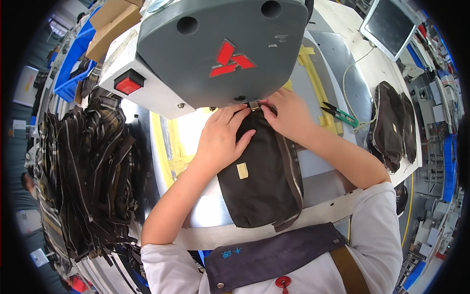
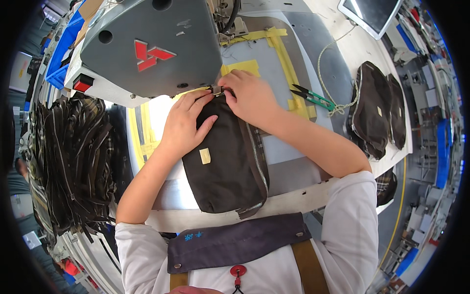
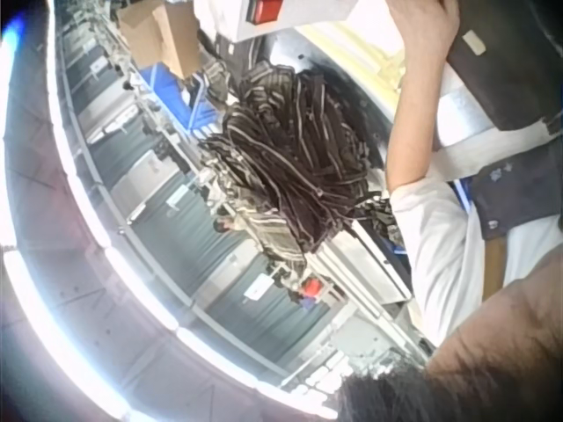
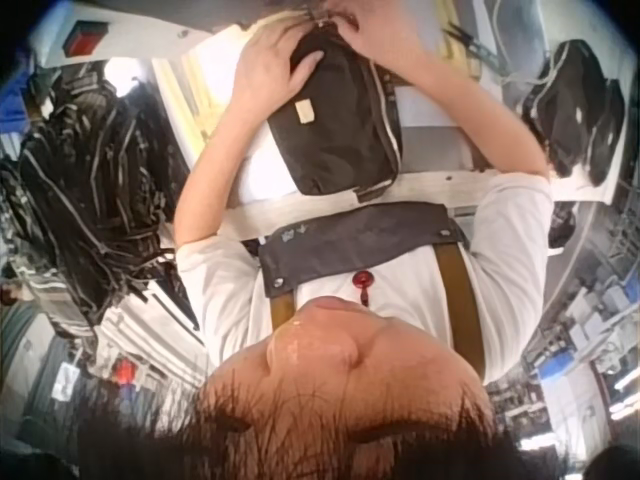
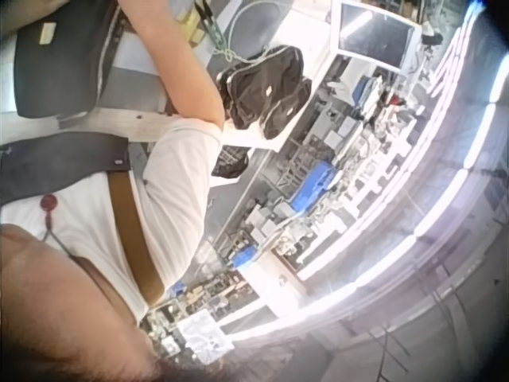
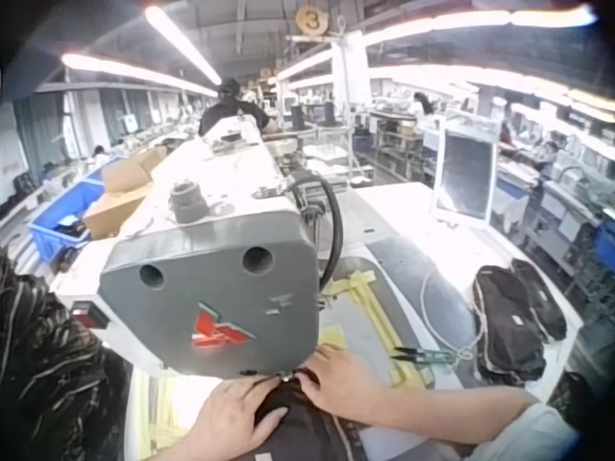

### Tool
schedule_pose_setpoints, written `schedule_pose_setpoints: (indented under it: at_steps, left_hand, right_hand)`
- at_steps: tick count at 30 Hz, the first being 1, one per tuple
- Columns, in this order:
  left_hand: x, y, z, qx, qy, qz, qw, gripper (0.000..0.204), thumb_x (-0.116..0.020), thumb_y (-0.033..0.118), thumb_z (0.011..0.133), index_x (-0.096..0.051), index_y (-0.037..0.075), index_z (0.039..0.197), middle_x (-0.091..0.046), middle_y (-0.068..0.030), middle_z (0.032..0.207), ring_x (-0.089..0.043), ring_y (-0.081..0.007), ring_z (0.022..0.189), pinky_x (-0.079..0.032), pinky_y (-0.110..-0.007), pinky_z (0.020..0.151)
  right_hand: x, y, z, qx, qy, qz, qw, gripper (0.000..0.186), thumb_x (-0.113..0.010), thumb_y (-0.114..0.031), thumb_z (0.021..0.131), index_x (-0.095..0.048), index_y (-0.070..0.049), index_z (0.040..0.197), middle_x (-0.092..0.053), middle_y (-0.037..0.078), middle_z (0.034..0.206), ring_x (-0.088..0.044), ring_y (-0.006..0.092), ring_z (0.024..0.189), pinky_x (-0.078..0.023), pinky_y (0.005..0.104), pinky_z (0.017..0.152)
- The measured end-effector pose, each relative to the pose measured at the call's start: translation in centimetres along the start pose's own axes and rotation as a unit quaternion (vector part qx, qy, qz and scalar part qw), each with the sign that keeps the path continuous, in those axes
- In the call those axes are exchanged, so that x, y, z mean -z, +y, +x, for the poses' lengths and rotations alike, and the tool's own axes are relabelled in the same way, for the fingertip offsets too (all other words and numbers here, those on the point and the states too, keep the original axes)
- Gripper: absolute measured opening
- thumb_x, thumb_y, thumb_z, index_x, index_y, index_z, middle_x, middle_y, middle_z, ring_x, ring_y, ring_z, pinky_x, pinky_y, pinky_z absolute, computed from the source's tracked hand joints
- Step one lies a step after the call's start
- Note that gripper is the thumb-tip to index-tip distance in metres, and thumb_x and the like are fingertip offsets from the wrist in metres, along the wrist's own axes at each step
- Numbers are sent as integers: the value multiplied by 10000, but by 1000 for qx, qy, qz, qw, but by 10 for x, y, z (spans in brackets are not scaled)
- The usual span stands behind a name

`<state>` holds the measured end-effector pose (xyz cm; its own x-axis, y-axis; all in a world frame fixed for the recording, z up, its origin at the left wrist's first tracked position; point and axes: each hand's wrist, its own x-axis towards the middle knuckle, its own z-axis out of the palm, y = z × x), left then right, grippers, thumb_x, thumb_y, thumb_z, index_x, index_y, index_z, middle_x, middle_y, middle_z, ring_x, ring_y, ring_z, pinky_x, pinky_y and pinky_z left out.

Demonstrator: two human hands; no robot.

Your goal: The person operates an industrial sewing machine to stitch the edges of dark fabric pouches. They align the pouch under the needle, sew short segments, and use scissors to trim threads. The person handles multiple pouches, moving finished items aside and picking up new ones from a stack.

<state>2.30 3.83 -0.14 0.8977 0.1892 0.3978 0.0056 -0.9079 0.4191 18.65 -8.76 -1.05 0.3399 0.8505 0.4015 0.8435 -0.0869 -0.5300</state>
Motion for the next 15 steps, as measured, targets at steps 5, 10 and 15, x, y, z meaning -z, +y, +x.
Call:
schedule_pose_setpoints:
  at_steps: [5, 10, 15]
  left_hand:
    - [3, -3, 1, -13, -12, -4, 1000, 367, -694, 127, 775, -616, 16, 1116, -603, -107, 1193, -578, -306, 1080, -473, -401, 922]
    - [4, -3, 1, -12, -24, 5, 1000, 365, -695, 129, 769, -621, 22, 1111, -601, -96, 1212, -571, -299, 1102, -457, -400, 941]
    - [4, -4, -1, -4, -29, 3, 1000, 370, -695, 131, 767, -624, 29, 1115, -603, -92, 1220, -572, -295, 1109, -454, -399, 945]
  right_hand:
    - [10, -5, 16, -153, -76, 62, 983, 113, -688, -108, 786, -647, -58, 879, -652, 46, 779, -646, 200, 700, -521, 333, 649]
    - [10, 0, 18, -180, -80, 124, 973, 113, -686, -104, 770, -648, -50, 861, -638, 32, 717, -617, 159, 642, -500, 301, 617]
    - [5, 8, 21, -170, -94, 137, 971, 132, -666, -96, 744, -652, -47, 866, -607, 24, 674, -584, 150, 610, -469, 300, 585]
